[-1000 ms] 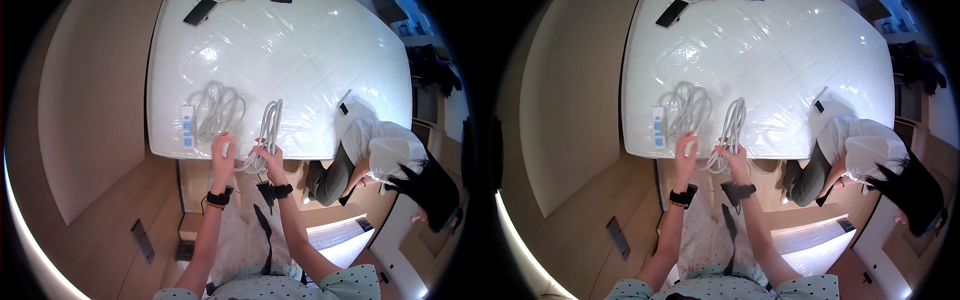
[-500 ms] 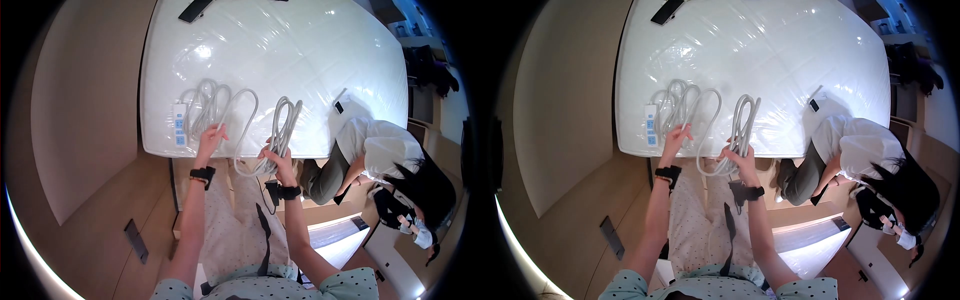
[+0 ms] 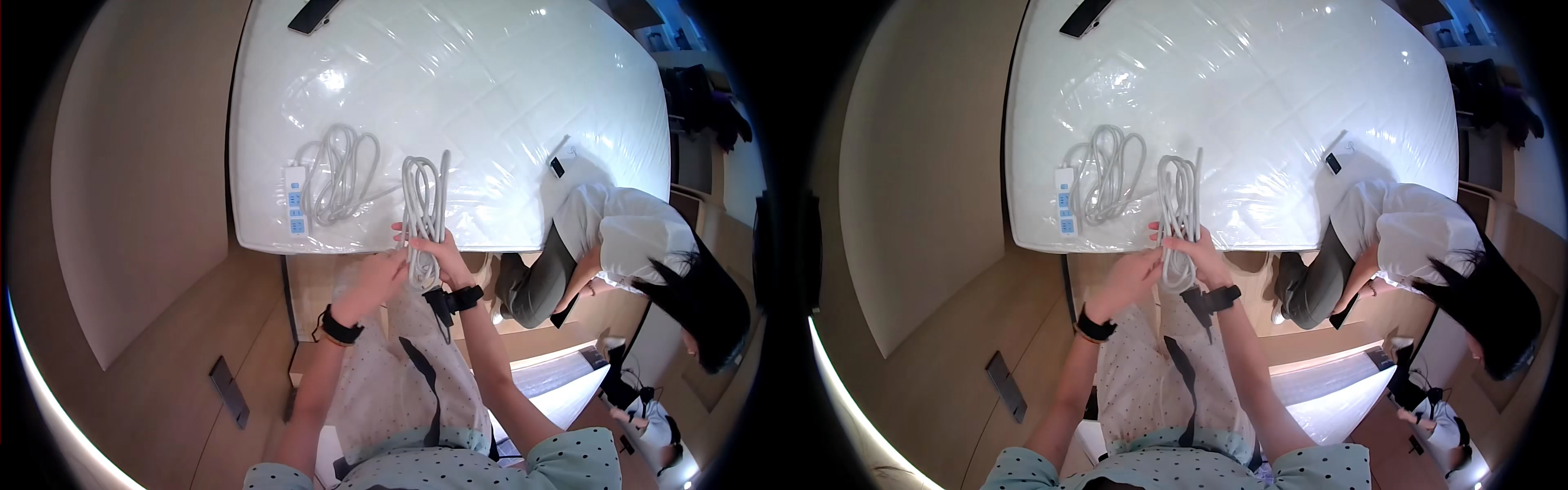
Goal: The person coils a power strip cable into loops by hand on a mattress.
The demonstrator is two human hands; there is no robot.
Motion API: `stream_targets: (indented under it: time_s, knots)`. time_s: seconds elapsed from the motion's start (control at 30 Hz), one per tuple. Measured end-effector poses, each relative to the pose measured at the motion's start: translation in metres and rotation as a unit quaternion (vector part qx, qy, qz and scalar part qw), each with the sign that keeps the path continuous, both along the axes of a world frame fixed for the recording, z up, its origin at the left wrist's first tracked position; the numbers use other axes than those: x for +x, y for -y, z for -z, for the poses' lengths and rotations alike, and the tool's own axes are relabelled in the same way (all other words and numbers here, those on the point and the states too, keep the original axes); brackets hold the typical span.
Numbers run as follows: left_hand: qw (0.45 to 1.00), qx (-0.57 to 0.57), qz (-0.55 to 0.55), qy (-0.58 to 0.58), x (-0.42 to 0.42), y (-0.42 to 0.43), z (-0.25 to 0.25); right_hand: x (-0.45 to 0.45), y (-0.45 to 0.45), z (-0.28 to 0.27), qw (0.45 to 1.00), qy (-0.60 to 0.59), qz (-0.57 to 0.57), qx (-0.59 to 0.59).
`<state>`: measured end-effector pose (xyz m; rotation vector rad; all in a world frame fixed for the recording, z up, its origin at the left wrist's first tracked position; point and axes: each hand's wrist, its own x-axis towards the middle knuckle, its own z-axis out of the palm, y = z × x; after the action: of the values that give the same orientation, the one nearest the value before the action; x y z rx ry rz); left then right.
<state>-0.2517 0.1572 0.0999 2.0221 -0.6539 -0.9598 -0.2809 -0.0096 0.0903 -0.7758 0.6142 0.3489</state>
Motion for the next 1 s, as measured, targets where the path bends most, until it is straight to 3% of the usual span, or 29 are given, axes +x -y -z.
stream_targets:
  time_s: [0.23, 0.3, 0.4, 0.47, 0.57, 0.67, 0.77, 0.83, 0.87, 0.97, 1.0]
  knots:
    - [0.989, -0.086, -0.104, -0.062, 0.037, -0.008, -0.044, -0.012, -0.012, 0.010, 0.992, -0.033, 0.124, -0.001]
    - [0.976, -0.105, -0.182, -0.051, 0.040, -0.013, -0.039, -0.010, -0.008, 0.004, 0.990, -0.019, 0.137, -0.020]
    - [0.979, -0.041, -0.201, -0.014, 0.049, -0.026, -0.012, -0.011, 0.003, -0.003, 0.993, -0.007, 0.119, -0.021]
    - [0.960, -0.009, -0.278, 0.012, 0.056, -0.026, 0.020, -0.018, 0.013, -0.001, 0.995, 0.011, 0.091, -0.030]
    - [0.903, 0.033, -0.253, 0.345, 0.056, -0.026, 0.105, -0.022, 0.016, -0.013, 0.996, 0.051, 0.066, -0.014]
    - [0.925, 0.151, -0.193, 0.290, 0.053, -0.022, 0.144, -0.027, 0.014, -0.024, 0.997, 0.053, 0.026, -0.039]
    - [0.945, 0.183, -0.229, 0.147, 0.061, -0.008, 0.134, -0.027, 0.013, -0.032, 0.994, 0.085, -0.003, -0.068]
    - [0.953, 0.101, -0.276, -0.080, 0.067, -0.006, 0.147, -0.027, 0.013, -0.039, 0.993, 0.098, -0.002, -0.072]
    - [0.935, 0.057, -0.294, -0.192, 0.069, -0.006, 0.152, -0.025, 0.014, -0.045, 0.994, 0.086, -0.007, -0.068]
    - [0.886, -0.021, -0.277, -0.372, 0.060, 0.007, 0.107, -0.027, 0.015, -0.040, 0.993, 0.118, -0.015, -0.016]
    - [0.839, -0.085, -0.276, -0.462, 0.055, 0.009, 0.105, -0.025, 0.012, -0.042, 0.993, 0.117, -0.018, -0.013]
